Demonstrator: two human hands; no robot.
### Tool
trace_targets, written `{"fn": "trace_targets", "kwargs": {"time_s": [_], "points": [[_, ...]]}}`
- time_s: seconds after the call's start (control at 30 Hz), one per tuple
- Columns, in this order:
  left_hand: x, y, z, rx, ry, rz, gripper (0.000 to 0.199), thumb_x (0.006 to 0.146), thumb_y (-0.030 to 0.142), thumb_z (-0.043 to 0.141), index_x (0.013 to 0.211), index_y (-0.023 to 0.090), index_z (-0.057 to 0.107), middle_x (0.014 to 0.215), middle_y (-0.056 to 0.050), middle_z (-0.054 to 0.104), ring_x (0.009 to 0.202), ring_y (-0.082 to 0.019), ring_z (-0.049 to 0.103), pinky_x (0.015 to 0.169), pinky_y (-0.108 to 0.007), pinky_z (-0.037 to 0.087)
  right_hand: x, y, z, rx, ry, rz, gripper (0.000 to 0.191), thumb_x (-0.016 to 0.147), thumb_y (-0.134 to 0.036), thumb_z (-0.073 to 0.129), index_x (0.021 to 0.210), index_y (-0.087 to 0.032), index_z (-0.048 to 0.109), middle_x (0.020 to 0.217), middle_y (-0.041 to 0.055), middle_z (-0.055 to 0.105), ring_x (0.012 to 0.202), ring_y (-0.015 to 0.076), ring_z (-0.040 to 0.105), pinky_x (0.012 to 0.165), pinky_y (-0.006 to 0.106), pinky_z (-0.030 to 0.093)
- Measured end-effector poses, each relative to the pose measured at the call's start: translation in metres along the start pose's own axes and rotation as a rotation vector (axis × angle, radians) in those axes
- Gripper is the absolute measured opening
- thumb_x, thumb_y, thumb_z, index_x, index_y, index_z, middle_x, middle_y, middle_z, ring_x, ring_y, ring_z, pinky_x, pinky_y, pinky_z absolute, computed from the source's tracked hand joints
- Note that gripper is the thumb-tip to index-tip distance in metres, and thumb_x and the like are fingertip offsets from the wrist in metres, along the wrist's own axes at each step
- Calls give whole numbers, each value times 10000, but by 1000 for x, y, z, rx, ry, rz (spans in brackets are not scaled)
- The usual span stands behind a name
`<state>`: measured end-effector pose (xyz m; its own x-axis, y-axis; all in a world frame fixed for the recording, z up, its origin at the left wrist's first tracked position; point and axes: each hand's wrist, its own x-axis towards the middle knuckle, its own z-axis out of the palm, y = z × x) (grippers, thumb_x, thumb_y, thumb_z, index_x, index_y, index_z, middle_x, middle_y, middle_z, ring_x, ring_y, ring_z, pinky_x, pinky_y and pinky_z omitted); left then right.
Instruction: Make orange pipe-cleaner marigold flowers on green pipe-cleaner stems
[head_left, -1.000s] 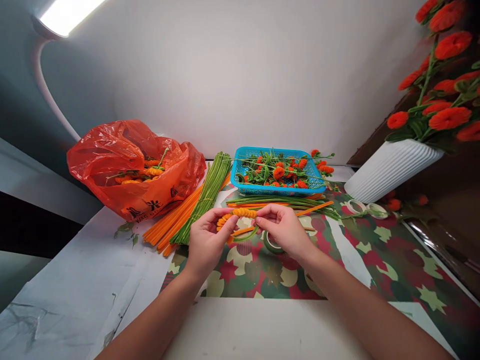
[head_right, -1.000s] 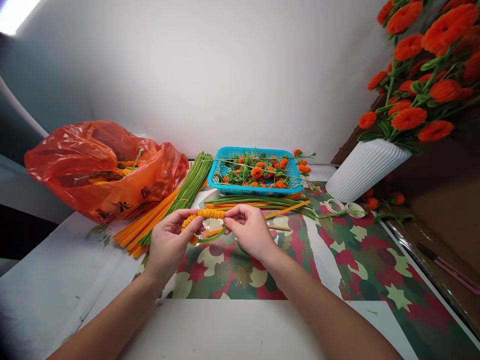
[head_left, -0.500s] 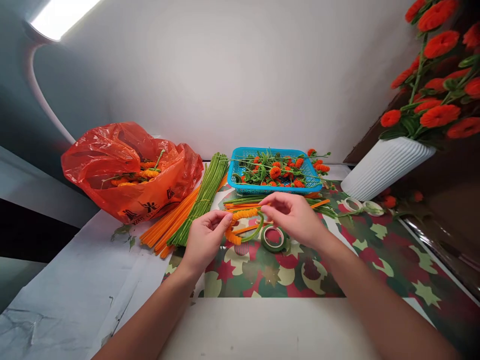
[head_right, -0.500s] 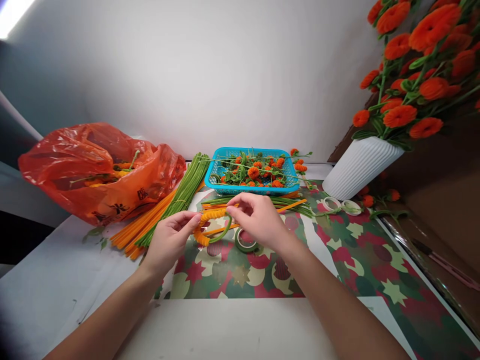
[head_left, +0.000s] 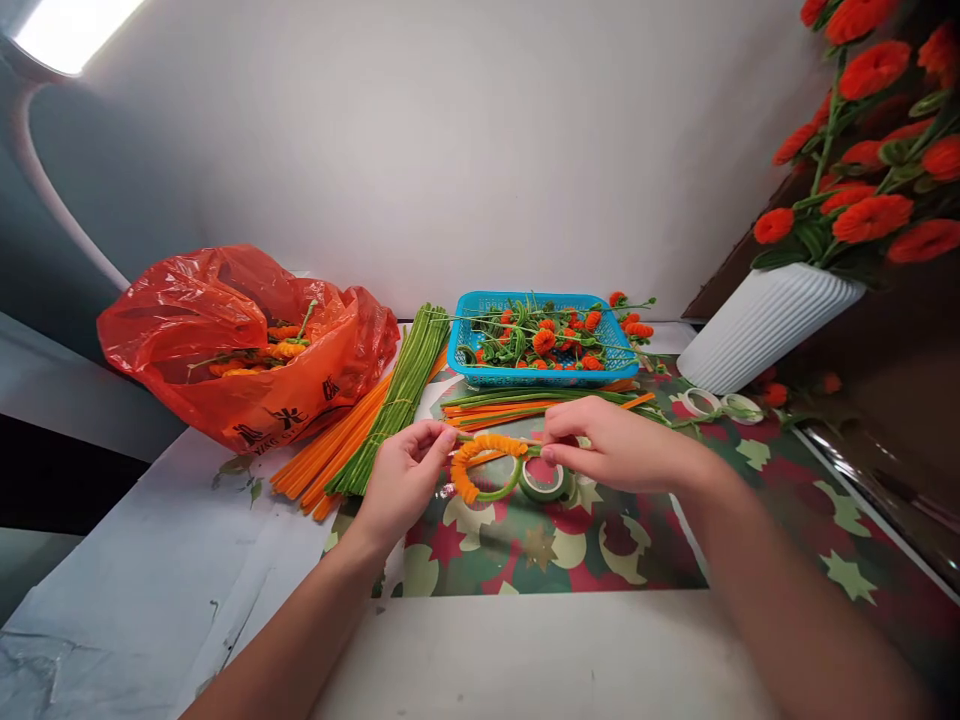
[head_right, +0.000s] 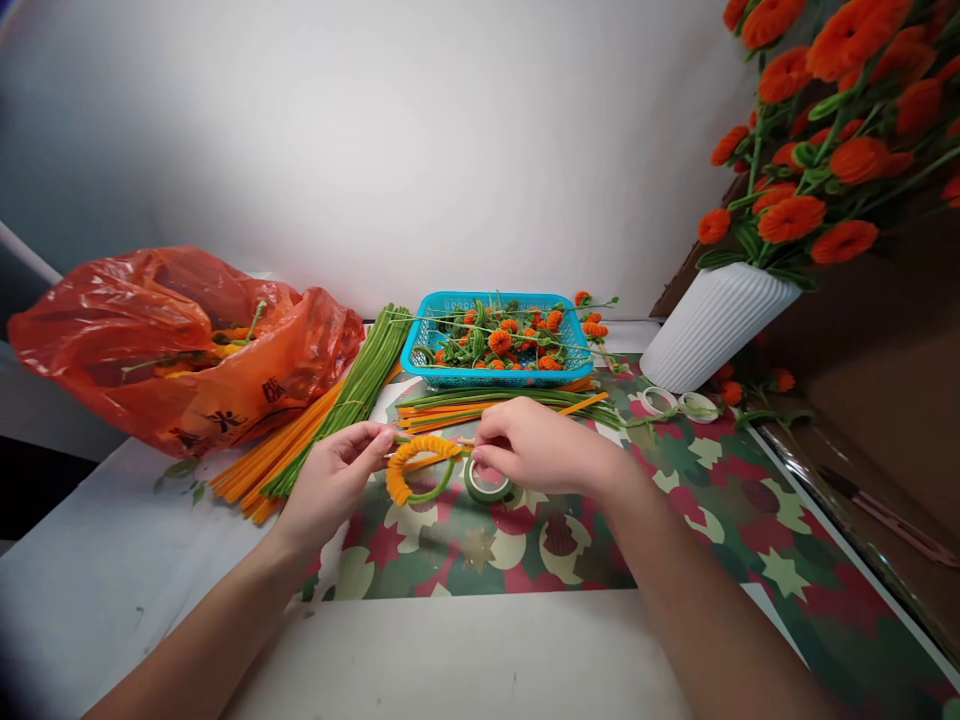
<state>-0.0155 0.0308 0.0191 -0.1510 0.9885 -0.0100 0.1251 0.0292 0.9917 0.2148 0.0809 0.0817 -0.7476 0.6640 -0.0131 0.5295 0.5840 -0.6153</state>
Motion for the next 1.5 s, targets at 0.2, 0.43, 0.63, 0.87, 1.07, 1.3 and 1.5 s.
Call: {"fn": "trace_targets", "kwargs": {"time_s": [0.2,0.43,0.63,0.87,1.07,1.3,1.5], "points": [[4,-1,-5,-80,56,-87,375,757,514,679,824,146,650,840,-73,703,876,-250,678,704,-332,565,-5,2,-16,63,-108,92,293,885,-268,485,608,-174,510,654,-17,495,556,100,394,490,222,301],[1,0,-11,-169,-219,-21,417,844,478,590,1151,199,641,1282,-115,620,1208,-281,549,901,-341,495,0,1,-8,94,-136,110,272,890,-274,464,651,-164,533,696,-11,502,594,101,423,513,228,306],[-8,1,-1,-44,-735,-232,463,815,537,616,1087,166,663,984,-102,739,740,-173,678,617,-242,520,14,-5,25,161,-215,-4,267,893,-254,450,645,-172,504,616,-40,443,557,90,384,499,226,267],[-12,-4,4,-82,-753,-356,502,833,604,542,708,126,632,571,-56,677,466,-110,601,410,-162,398,27,3,33,234,-105,-89,318,896,-276,479,603,-171,417,615,-44,406,585,90,363,532,222,282],[-13,4,4,-164,-786,-454,494,827,594,556,651,134,596,564,-41,666,379,-98,553,348,-177,385,17,23,5,256,-24,77,305,900,-362,476,669,-166,517,607,-39,427,548,91,350,495,218,278],[-10,0,6,-227,-648,-387,458,782,580,632,696,131,636,591,-30,642,416,-76,502,375,-172,392,18,25,5,170,96,55,287,886,-314,482,644,-167,523,600,-35,445,541,91,365,501,219,283],[-6,-2,8,-359,-425,-312,389,689,393,799,974,157,678,796,-21,656,607,-84,560,523,-163,438,14,24,-2,146,298,102,278,889,-314,467,676,-163,563,645,-13,524,570,102,423,539,230,315]]}}
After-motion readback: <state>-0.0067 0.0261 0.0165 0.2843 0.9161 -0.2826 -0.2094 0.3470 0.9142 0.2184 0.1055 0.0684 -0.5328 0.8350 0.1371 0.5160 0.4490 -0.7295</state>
